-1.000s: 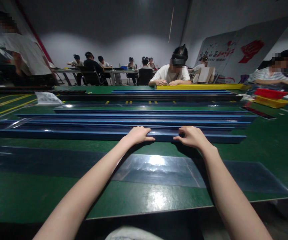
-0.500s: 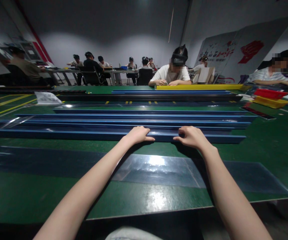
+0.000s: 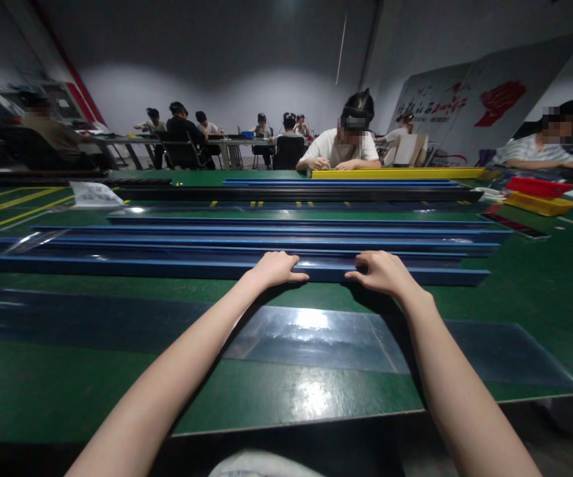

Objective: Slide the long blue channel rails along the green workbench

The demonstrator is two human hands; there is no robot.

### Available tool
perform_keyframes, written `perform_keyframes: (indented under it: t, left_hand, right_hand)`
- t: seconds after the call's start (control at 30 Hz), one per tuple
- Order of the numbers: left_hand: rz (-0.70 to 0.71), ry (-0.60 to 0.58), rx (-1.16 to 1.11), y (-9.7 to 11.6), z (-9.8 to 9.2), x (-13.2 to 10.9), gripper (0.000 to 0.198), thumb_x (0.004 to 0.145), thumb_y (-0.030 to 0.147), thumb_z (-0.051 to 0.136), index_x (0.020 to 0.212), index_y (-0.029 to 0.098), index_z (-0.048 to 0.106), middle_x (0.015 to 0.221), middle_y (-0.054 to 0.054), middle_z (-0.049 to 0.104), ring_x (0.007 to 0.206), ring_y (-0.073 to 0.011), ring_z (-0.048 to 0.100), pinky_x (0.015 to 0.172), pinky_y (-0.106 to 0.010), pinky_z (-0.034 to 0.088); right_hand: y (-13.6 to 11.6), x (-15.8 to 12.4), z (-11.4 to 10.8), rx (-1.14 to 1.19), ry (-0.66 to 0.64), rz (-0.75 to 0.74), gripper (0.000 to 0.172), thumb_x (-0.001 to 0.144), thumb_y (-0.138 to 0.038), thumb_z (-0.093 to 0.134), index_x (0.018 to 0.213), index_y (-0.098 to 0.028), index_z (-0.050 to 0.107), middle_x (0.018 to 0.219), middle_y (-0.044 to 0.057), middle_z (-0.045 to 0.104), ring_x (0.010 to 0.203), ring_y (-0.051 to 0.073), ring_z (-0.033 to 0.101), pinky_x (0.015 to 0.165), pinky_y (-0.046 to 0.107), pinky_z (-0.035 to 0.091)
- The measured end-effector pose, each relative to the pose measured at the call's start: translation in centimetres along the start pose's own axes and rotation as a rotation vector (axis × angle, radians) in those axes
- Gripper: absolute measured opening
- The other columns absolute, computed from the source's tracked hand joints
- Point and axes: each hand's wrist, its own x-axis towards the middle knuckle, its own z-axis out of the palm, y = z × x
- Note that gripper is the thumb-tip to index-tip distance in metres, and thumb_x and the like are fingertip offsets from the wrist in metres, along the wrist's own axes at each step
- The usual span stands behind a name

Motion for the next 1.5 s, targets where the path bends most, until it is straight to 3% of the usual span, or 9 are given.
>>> perform_keyframes:
  t: [1.5]
  left_hand:
    - [-0.031, 0.010, 0.004, 0.35, -0.02, -0.02, 0.055, 0.074, 0.064, 0.036, 0.095, 0.019, 0.060, 0.089, -0.012, 0.067, 0.085, -0.0286, 0.062, 0.069, -0.033, 0.045]
  right_hand:
    - [-0.05, 0.01, 0.05, -0.001, 0.007, -0.003, 0.032, 0.076, -0.049, 0.046, 0.070, -0.020, 0.058, 0.078, 0.005, 0.065, 0.071, 0.018, 0.058, 0.053, 0.025, 0.027]
